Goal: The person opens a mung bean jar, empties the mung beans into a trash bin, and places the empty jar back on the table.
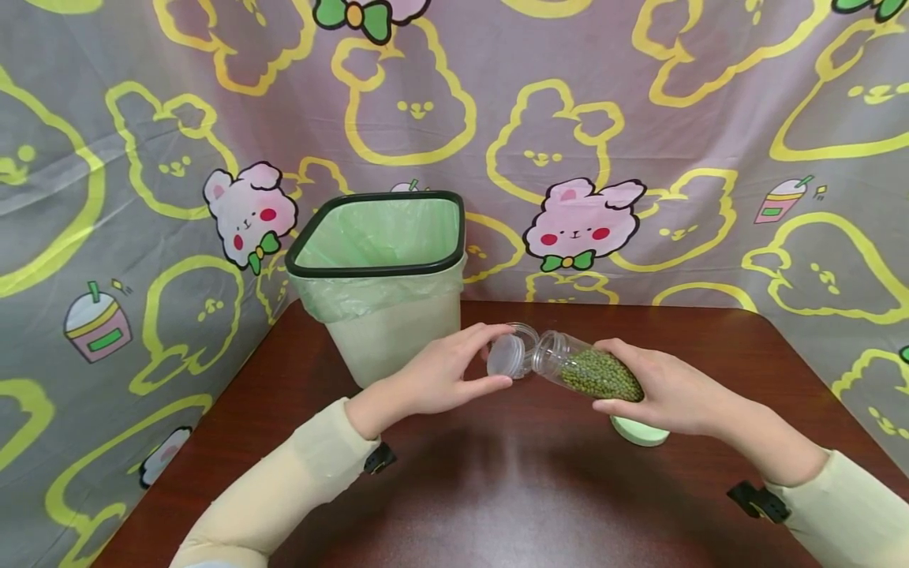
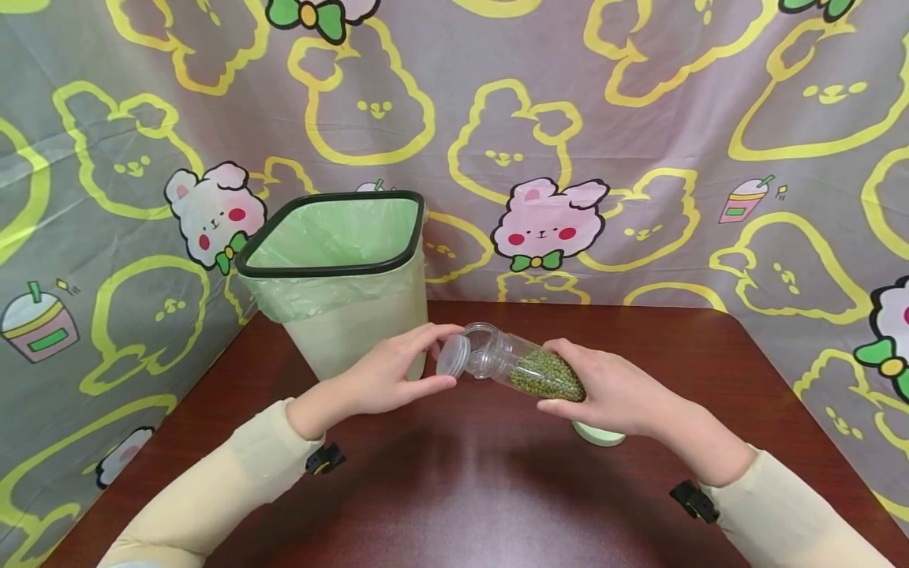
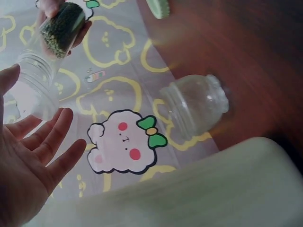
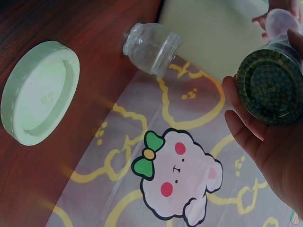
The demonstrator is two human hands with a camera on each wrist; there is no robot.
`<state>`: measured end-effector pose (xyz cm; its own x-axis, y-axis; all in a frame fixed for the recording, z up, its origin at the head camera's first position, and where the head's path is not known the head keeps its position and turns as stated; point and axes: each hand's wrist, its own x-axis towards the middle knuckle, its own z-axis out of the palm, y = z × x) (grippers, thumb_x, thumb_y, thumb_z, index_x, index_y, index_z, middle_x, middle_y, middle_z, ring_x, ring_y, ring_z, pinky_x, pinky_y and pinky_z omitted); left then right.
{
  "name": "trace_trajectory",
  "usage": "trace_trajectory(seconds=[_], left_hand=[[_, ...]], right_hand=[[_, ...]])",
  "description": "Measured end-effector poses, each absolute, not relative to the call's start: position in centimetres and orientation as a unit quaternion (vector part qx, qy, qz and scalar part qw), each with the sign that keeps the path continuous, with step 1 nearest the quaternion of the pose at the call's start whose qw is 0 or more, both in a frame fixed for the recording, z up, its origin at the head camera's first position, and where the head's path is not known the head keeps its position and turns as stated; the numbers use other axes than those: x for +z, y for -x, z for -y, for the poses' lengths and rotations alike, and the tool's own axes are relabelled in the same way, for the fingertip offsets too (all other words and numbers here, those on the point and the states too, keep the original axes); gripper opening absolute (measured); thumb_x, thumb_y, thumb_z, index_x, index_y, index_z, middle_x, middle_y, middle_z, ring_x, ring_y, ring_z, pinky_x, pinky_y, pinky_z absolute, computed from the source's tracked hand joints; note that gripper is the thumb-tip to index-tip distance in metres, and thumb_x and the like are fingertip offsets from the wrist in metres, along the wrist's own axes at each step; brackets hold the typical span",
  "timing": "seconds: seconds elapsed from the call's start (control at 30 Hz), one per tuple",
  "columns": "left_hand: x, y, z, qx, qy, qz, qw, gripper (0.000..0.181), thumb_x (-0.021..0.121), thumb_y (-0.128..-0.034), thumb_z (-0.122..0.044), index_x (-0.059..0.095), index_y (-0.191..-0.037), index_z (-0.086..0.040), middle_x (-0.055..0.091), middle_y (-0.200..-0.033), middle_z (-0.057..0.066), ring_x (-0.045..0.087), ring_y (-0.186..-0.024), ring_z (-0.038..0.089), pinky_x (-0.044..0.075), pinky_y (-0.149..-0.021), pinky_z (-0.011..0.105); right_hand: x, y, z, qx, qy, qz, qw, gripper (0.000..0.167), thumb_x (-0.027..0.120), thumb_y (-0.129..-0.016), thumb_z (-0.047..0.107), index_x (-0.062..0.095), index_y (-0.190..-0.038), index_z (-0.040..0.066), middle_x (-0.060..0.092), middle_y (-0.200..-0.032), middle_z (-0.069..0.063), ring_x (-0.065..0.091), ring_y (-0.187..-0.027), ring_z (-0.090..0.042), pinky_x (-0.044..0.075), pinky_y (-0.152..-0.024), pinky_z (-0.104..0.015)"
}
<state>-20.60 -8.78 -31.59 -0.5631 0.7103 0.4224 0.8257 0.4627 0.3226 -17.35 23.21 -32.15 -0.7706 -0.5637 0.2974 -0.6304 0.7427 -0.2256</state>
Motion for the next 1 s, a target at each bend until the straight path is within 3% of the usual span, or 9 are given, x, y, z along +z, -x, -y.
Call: trace_trajectory(seconds=[0.33,0.63,1.0], left_hand=[[-34.0,20.5,9.9,-0.122,0.459,0.876,0.081,0.060,0.063,-0.0934,-0.042,0.046,-0.140,-0.008,0.057,-0.115,0.000,0.058,-0.095,0.012,0.051,-0.081,0.030],[-37.6,20.9,10.4,0.106,0.497,0.857,0.082,0.056,0.069,-0.0879,-0.043,0.055,-0.129,-0.008,0.058,-0.100,0.000,0.060,-0.090,0.015,0.051,-0.074,0.030],[-39.2,21.2,10.4,0.143,0.479,0.865,0.032,0.051,0.071,-0.0844,-0.048,0.059,-0.119,-0.013,0.060,-0.095,-0.002,0.060,-0.087,0.015,0.050,-0.069,0.030]], right_hand=[[-32.2,17.4,-23.4,0.160,-0.318,0.928,0.105,0.065,0.076,-0.081,0.049,0.049,-0.127,0.013,0.061,-0.101,0.007,0.057,-0.085,-0.005,0.052,-0.073,-0.035],[-32.3,17.5,-23.4,0.160,-0.319,0.928,0.106,0.065,0.073,-0.082,0.053,0.049,-0.127,0.014,0.060,-0.099,0.008,0.056,-0.083,-0.004,0.051,-0.072,-0.035],[-32.4,17.6,-23.1,0.163,-0.320,0.928,0.099,0.068,0.071,-0.081,0.057,0.048,-0.128,0.013,0.060,-0.102,0.007,0.057,-0.085,-0.005,0.052,-0.073,-0.035]])
